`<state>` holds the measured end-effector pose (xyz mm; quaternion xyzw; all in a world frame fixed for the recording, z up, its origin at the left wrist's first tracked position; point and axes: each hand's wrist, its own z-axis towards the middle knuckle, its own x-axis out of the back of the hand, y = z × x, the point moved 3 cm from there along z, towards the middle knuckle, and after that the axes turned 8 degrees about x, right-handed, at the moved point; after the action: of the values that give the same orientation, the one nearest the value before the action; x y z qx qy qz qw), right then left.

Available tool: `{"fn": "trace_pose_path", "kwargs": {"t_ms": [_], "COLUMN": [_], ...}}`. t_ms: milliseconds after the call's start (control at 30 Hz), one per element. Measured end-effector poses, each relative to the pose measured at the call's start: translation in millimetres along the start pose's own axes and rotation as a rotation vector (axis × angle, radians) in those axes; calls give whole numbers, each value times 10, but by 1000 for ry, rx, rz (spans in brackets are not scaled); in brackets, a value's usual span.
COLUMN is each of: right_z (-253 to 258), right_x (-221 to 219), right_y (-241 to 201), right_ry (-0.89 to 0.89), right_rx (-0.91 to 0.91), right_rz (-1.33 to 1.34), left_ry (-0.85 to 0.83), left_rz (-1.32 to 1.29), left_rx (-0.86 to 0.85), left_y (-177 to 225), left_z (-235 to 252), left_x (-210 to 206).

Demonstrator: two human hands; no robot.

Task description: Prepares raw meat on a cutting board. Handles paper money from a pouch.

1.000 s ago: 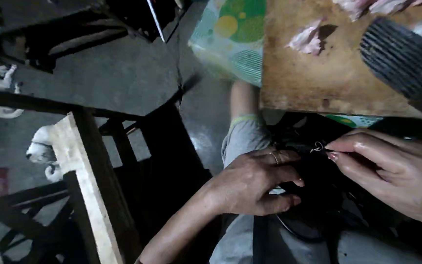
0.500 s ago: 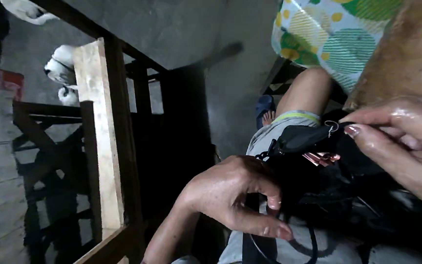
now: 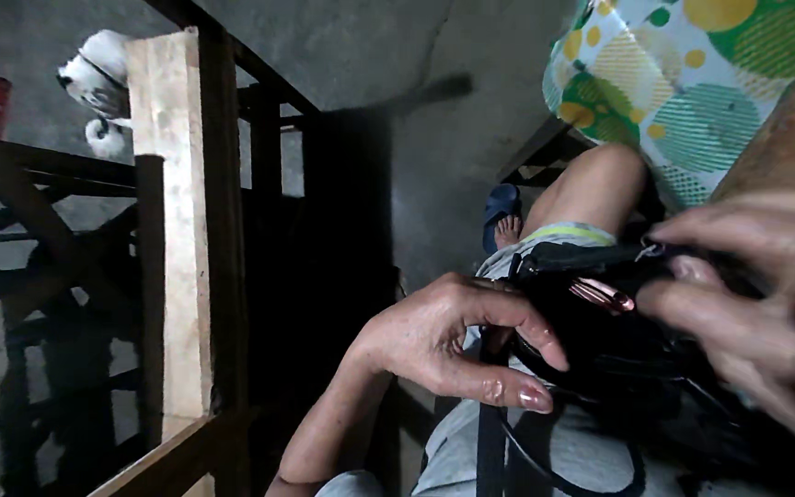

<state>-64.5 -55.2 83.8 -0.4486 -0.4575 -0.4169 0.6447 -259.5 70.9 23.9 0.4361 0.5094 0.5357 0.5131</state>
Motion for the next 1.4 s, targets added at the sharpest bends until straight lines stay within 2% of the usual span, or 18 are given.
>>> {"fn": "trace_pose_path", "kwargs": {"t_ms": [300,433,567,900,1033,1100,1200,1333,1400], "right_z": [-141,-89,-58,-365,-486,-523,-647,-599,-607], "right_x": [-236,-394,-438,-16,301,360,156,109,-9], "right_y": [-56,-80,11,348,445,500,710,631,635], "right_ry": [-206,-183,-171,-71,2,104,301,451,536], "right_rx": [-145,-149,-116,-97,-196,-222,-113,-364,-467], "right_rz": [-58,-184,-179,275,572,699,915,1102,1171], "left_ry": [-54,-39,3,-22,-40,-30,72,319,344], "left_rz": [5,36,26,-44,-134,-139,-117,-101,-108], "left_rx": [-43,-23,-15,-63,-108,-107,-65,43,88], "left_y": [12,2,-14,0,19,29,69,129,121], "left_z": [34,-8,-81,-48,2,35,100,359,561], "left_x": [-117,-122,-109,-155,-130,-114,-83,-125,-193]}}
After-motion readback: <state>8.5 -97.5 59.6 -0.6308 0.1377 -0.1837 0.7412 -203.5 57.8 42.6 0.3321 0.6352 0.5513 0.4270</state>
